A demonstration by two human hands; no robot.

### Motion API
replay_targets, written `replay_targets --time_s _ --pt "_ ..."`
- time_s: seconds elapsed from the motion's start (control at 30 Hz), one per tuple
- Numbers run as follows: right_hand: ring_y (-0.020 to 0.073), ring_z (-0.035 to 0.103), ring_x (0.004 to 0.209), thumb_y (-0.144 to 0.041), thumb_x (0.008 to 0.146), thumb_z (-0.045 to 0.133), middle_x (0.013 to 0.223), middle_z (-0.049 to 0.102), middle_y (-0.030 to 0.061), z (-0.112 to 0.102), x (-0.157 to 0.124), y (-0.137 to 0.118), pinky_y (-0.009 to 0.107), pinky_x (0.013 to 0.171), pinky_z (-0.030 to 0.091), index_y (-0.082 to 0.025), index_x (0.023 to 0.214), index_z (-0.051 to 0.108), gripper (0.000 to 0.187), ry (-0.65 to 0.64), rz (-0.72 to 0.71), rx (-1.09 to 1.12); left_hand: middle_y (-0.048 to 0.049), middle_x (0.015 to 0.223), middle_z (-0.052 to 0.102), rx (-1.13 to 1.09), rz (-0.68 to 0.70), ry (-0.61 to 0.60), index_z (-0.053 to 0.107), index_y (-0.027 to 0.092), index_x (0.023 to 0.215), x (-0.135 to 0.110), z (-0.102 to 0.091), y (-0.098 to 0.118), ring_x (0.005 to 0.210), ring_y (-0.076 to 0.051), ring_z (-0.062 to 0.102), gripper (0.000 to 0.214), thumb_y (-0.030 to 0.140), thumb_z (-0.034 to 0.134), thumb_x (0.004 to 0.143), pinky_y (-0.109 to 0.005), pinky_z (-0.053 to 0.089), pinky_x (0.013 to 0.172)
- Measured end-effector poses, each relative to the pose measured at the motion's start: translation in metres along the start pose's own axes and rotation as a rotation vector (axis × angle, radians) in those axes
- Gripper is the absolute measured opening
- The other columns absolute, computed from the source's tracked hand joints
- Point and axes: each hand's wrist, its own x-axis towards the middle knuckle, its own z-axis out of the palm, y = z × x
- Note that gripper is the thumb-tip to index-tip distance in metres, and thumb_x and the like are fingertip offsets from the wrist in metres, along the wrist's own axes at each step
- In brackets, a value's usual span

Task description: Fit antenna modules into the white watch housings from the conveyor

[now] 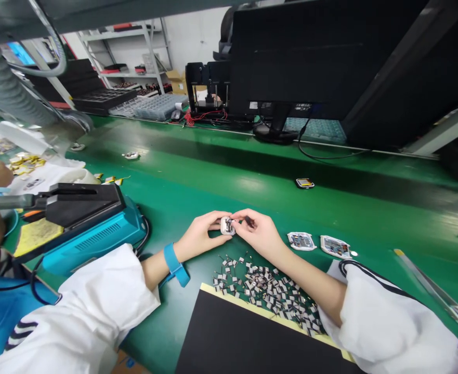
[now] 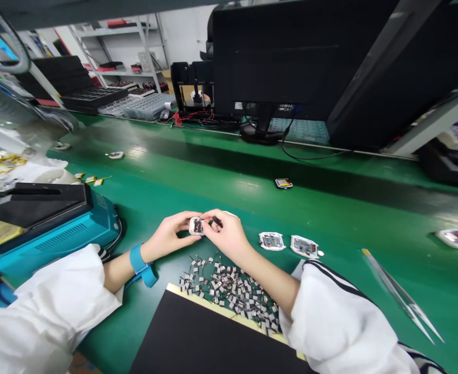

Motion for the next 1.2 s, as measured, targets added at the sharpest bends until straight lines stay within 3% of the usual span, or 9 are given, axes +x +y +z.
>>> replay_targets --time_s 0.2,0.3,0.4,0.7,0.9,1.1,1.2 --pt "0.0130 0.054 0.070 -0.019 0.082 0.042 0.080 0.062 0.0053 -0.008 -0.003 -0.002 0.025 0.065 0.042 -0.016 0.083 0.059 0.017 -0.033 -0.455 -0.562 -0.0052 0.097 0.055 -0.101 -0.129 -0.004 0.043 0.017 0.099 -0.001 0.003 0.001 0.088 -0.015 0.059 0.038 0.023 0.064 0.068 -0.029 0.050 0.082" --pt "0.0147 0.054 0.072 -0.021 0.084 0.039 0.076 0.061 0.0057 -0.009 -0.003 -0.002 0.027 0.066 0.041 -0.016 0.078 0.058 0.021 -0.033 -0.569 -0.778 -0.0042 0.096 0.056 -0.130 -0.135 -0.017 0.043 0.017 0.097 -0.001 0.004 0.003 0.088 -0.014 0.058 0.038 0.022 0.065 0.067 -0.030 0.049 0.084" --pt "0.0144 0.052 0.069 -0.020 0.084 0.040 0.073 0.060 0.0051 -0.010 -0.004 -0.001 0.027 0.064 0.040 -0.015 0.073 0.057 0.021 -0.013 -0.634 -0.861 -0.0039 0.094 0.057 -0.194 -0.156 -0.034 0.044 0.016 0.096 -0.002 0.004 0.004 0.087 -0.014 0.059 0.036 0.020 0.065 0.066 -0.030 0.048 0.084" --pt "0.0127 0.052 0.068 -0.023 0.083 0.044 0.072 0.060 0.0044 -0.008 -0.007 0.001 0.026 0.065 0.042 -0.015 0.071 0.057 0.020 0.015 -0.590 -0.648 -0.0025 0.089 0.058 -0.389 -0.230 -0.111 0.047 0.014 0.093 -0.001 0.004 0.004 0.086 -0.014 0.059 0.037 0.017 0.069 0.063 -0.033 0.046 0.086" --pt "0.0106 0.057 0.070 -0.020 0.080 0.050 0.076 0.063 0.0021 -0.006 -0.004 0.000 0.022 0.065 0.046 -0.018 0.077 0.060 0.010 0.056 -0.438 -0.311 -0.0029 0.092 0.057 -0.378 -0.226 -0.035 0.052 0.013 0.094 0.000 0.003 0.005 0.089 -0.014 0.057 0.039 0.017 0.071 0.061 -0.033 0.045 0.089" --pt "0.0159 0.058 0.075 -0.009 0.081 0.041 0.084 0.065 0.0057 -0.013 -0.003 0.001 0.029 0.067 0.047 -0.015 0.095 0.059 0.024 -0.036 -0.562 -0.588 -0.0038 0.095 0.051 -0.234 -0.132 0.062 0.055 0.015 0.091 0.000 0.004 0.004 0.090 -0.015 0.055 0.033 0.021 0.070 0.063 -0.033 0.049 0.085" --pt "0.0166 0.056 0.071 -0.015 0.082 0.042 0.079 0.064 0.0066 -0.014 -0.003 -0.002 0.030 0.066 0.045 -0.014 0.089 0.060 0.019 -0.029 -0.584 -0.741 -0.0034 0.094 0.049 -0.196 -0.106 0.090 0.055 0.016 0.092 0.000 0.007 0.003 0.091 -0.015 0.053 0.032 0.020 0.069 0.063 -0.033 0.050 0.085"
